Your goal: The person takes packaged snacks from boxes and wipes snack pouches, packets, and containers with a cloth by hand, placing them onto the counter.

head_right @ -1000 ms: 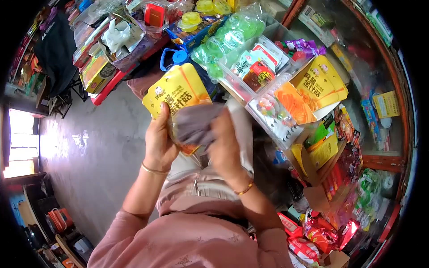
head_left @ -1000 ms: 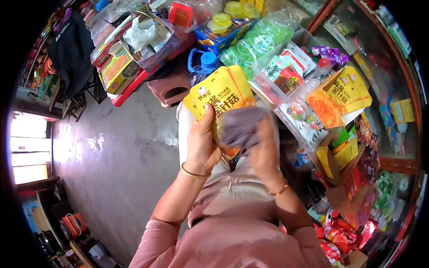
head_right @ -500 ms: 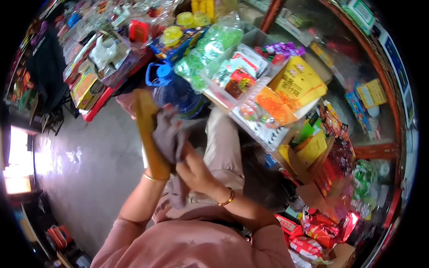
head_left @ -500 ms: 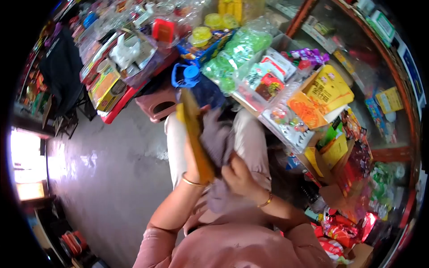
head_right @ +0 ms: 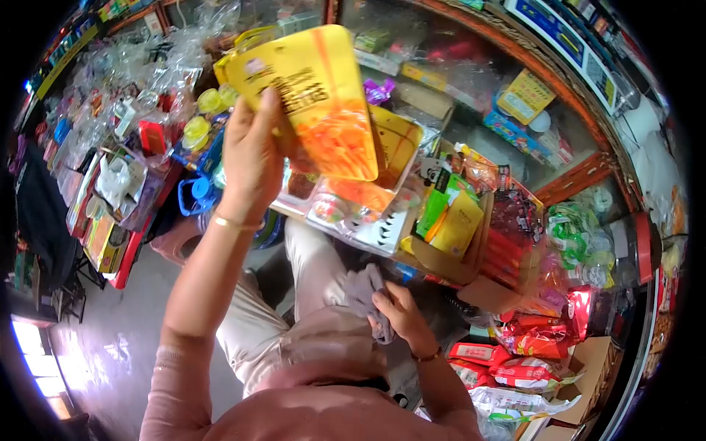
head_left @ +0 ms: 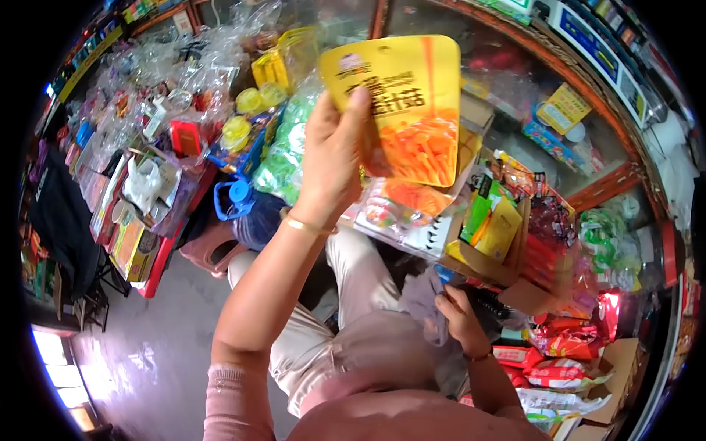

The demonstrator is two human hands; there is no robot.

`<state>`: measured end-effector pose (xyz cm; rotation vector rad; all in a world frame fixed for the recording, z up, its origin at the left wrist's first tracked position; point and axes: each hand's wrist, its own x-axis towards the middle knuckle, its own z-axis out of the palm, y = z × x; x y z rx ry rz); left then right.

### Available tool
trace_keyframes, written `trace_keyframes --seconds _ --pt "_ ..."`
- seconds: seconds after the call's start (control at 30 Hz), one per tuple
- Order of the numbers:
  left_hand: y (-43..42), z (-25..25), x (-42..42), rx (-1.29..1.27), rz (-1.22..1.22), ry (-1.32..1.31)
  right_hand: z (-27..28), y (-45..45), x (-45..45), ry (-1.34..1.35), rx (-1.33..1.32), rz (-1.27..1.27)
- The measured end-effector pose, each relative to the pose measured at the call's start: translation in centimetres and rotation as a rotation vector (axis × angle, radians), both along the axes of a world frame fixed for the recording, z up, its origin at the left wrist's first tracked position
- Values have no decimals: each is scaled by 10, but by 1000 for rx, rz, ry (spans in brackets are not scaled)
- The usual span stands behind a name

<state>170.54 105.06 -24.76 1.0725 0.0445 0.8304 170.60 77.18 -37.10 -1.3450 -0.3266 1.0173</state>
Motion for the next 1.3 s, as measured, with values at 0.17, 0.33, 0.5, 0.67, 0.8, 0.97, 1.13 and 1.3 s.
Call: trace_keyframes --seconds 0.17,0.33,0.5,0.67,0.8,0.97,1.13,1.3 --pt "-8 -19 70 145 -165 8 -39 -58 9 -1307 -293 -183" --pt "-16 -45 88 260 -147 74 -48 -99 20 -789 -500 -205" --pt "-17 -51 82 469 -17 264 3 -89 60 -772 -340 -426" --pt "-22 -48 79 1057 432 284 37 -101 144 -898 -400 -400" --pt "-36 -40 68 1091 434 254 10 -95 199 -1003 -700 -186" --pt "-43 -45 49 1126 432 292 -69 -85 267 -1544 -833 -213" --pt "-46 -49 24 1096 378 260 -33 -71 248 -1215 -1020 -139" --pt "-66 -47 2 1090 255 151 6 -83 206 -1174 -835 -305"
